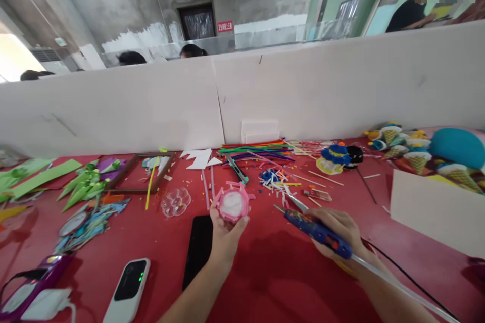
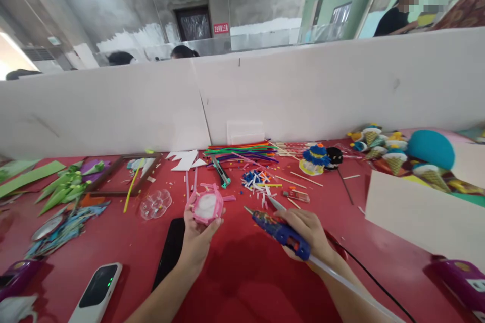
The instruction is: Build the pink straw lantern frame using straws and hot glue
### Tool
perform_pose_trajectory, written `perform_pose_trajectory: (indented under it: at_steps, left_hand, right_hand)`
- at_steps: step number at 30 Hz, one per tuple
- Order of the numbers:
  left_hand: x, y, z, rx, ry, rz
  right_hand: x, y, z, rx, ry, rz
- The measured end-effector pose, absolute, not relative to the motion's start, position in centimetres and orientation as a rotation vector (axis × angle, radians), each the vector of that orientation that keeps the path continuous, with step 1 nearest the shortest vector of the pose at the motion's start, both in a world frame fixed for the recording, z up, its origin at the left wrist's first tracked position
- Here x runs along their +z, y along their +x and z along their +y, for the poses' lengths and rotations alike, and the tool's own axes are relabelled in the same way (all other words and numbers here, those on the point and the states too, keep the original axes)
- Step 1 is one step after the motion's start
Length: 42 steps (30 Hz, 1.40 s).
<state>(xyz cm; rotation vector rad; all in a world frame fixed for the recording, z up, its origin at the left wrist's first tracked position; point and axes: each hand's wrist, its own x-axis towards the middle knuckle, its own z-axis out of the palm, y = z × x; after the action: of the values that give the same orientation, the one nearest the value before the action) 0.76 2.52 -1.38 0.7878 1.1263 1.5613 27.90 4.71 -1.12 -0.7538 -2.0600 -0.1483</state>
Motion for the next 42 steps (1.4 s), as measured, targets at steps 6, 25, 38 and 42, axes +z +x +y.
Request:
perform_pose_trajectory:
  at_steps: [6,25,38,42]
  left_hand:
    - [-1.0,0.5,1.9,1.551,0.798,1.163]
    - [-0.5,0.1,2.2,1.669,1.336,1.286]
    - [-0.5,0.3,1.8,1.597,1.418,1.299]
    - [-0.6,0.2,1.9,1.607,1.455,1.302]
  right_hand:
    - [-1.2,26.5,4.0,-0.049,-0.786,-2.087]
    - [0.2,23.0,1.2,0.388,-0.840,-2.001]
    - [-0.3,23.1,1.0,0.334,-0.929,-2.012]
    - [-0.3,23.2,1.1,0.341,-0.935,-2.027]
